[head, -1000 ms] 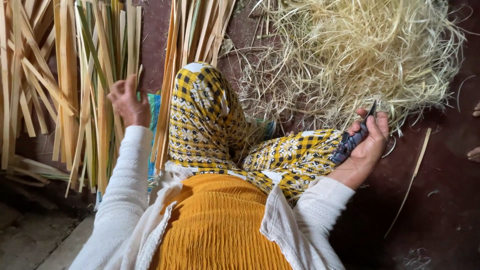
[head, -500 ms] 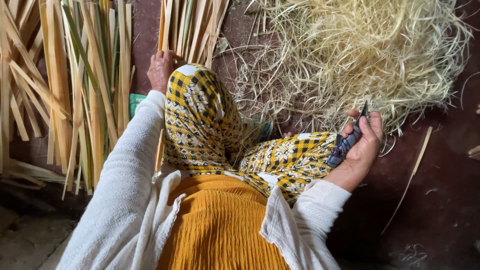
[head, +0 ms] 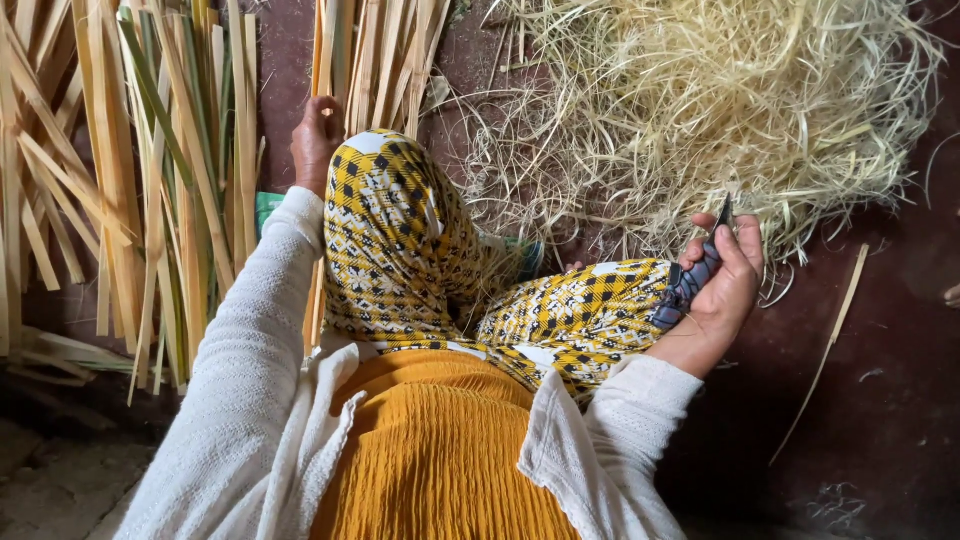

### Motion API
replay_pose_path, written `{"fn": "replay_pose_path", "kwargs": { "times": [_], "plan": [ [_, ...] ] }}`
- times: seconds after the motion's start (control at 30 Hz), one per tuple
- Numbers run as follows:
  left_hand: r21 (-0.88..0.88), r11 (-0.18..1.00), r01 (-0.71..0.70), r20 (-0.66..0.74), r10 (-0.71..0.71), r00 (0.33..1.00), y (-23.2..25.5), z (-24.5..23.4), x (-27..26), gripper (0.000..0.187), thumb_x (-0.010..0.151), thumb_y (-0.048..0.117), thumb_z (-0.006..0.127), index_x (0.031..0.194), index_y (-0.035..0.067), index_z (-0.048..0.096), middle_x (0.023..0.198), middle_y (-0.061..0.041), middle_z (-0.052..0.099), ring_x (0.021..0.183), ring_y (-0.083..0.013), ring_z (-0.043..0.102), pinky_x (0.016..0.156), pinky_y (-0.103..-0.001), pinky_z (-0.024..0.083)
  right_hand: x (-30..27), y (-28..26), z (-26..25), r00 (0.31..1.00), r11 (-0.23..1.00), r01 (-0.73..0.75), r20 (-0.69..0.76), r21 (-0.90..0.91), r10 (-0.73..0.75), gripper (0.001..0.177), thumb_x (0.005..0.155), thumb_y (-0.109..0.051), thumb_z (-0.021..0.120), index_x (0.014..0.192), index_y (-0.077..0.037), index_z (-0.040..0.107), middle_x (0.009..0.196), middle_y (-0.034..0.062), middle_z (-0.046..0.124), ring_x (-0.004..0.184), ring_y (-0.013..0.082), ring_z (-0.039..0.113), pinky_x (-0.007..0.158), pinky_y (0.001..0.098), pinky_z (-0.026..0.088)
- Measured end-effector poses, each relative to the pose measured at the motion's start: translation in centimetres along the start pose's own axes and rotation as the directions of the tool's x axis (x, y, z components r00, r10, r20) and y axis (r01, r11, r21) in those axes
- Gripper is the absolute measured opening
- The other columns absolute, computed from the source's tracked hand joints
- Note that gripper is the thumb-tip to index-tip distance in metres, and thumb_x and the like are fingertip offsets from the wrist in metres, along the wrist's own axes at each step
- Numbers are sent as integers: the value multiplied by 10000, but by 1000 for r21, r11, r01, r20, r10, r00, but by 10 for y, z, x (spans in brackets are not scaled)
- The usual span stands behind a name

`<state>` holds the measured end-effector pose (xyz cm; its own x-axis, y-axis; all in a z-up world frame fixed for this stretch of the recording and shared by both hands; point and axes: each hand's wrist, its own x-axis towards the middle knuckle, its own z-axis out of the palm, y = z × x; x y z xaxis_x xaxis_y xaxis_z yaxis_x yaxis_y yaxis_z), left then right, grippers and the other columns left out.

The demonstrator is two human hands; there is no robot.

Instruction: A person sits on the floor and uses a hand knife to shave thin strips from a piece of wood or bamboo.

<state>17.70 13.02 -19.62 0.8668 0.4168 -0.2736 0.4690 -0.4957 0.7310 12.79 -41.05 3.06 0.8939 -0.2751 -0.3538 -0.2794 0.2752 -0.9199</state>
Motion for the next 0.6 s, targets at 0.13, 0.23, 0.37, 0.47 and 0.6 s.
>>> {"fn": "replay_pose_path", "kwargs": {
  "times": [0.13, 0.23, 0.37, 0.47, 0.6],
  "plan": [
    [-327, 916, -235, -84, 219, 972, -8, 6, 4, 453, 922, -104, 560, 1243, 216, 568, 908, -22, 684, 701, -87, 570, 594, -307, 507, -17, -13, 21, 998, 991, 10, 67, 137, -20, 189, 989, -21, 525, 1145, -117, 477, 1031, 136, 678, 623, 114, 597, 509, 200, 470],
    [-197, 901, -387, -207, 348, 915, -21, 15, 9, 577, 905, -108, 507, 1362, 246, 510, 1247, -64, 691, 714, -123, 623, 683, -306, 575, -20, -15, 27, 998, 991, 23, 49, 133, -30, 182, 996, -11, 519, 1135, -126, 488, 1014, 134, 682, 614, 115, 599, 508, 200, 477],
    [-352, 881, -316, -190, 264, 946, -5, 11, -6, 361, 1004, 237, 657, 1321, 97, 555, 1323, -160, 604, 1166, -297, 627, 966, -393, 549, -18, -13, 23, 1000, 988, 1, 31, 153, -6, 225, 983, -21, 536, 1172, -121, 467, 1025, 140, 683, 612, 127, 594, 503, 207, 471],
    [-454, 830, -322, -195, 260, 946, 0, 9, -3, 604, 928, -119, 690, 1326, 326, 592, 1063, -28, 559, 887, -116, 658, 755, -186, 570, -18, -13, 25, 998, 986, 19, 56, 166, -28, 194, 988, -10, 532, 1127, -119, 451, 1017, 139, 687, 609, 123, 605, 500, 209, 483],
    [-892, 426, 152, 50, -242, 969, 52, -19, -18, 359, 760, 303, 858, 796, 128, 546, 731, 27, 577, 648, -63, 517, 617, -200, 432, -16, -12, 24, 997, 983, 17, 72, 182, -30, 206, 986, -19, 543, 1153, -131, 494, 1029, 139, 683, 623, 127, 603, 504, 204, 476]
  ]
}}
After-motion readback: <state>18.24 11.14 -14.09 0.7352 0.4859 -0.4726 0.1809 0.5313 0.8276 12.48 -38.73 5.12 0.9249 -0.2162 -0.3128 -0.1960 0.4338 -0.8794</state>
